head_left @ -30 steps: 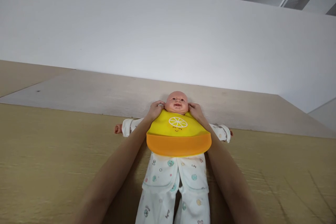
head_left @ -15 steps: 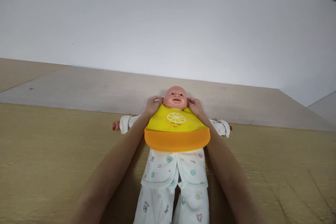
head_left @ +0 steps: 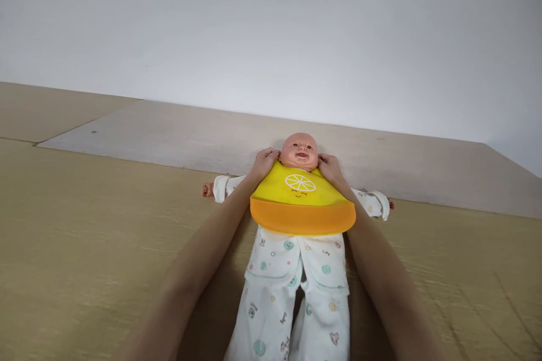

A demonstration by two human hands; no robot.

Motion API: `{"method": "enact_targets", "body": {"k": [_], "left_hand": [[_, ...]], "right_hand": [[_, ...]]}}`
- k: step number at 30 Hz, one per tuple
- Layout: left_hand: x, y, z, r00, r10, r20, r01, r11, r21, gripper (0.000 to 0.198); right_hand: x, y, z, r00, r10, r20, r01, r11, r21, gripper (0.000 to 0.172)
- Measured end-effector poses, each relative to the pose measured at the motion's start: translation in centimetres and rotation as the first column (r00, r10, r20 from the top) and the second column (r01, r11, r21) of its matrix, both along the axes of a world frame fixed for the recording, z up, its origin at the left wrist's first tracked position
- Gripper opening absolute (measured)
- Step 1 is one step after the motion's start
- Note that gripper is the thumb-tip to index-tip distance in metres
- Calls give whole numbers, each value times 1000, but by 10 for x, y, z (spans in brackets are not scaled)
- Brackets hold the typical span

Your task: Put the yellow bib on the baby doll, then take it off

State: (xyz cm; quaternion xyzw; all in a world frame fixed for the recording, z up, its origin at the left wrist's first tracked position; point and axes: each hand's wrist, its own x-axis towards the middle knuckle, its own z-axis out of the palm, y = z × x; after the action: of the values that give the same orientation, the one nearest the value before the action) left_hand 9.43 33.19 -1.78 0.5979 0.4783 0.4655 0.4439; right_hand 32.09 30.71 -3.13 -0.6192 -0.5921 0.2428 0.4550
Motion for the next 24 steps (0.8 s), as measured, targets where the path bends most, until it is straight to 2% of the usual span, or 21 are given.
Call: {"method": "enact_targets", "body": {"k": [11,17,24], "left_hand": [[-1,-3,0,996,-45,79,48,998,-28,19],[-1,0,-1,997,-9,81,12,999,-32,19],[-3,2,-4,989,6,146,13,991,-135,15]], "right_hand": [[3,6,-7,998,40,39,-40,999,-1,35],[4,8,-11,999,34,-6,-34,998,-43,37],[3,2,-5,999,18,29,-18,1000,-4,35]]}}
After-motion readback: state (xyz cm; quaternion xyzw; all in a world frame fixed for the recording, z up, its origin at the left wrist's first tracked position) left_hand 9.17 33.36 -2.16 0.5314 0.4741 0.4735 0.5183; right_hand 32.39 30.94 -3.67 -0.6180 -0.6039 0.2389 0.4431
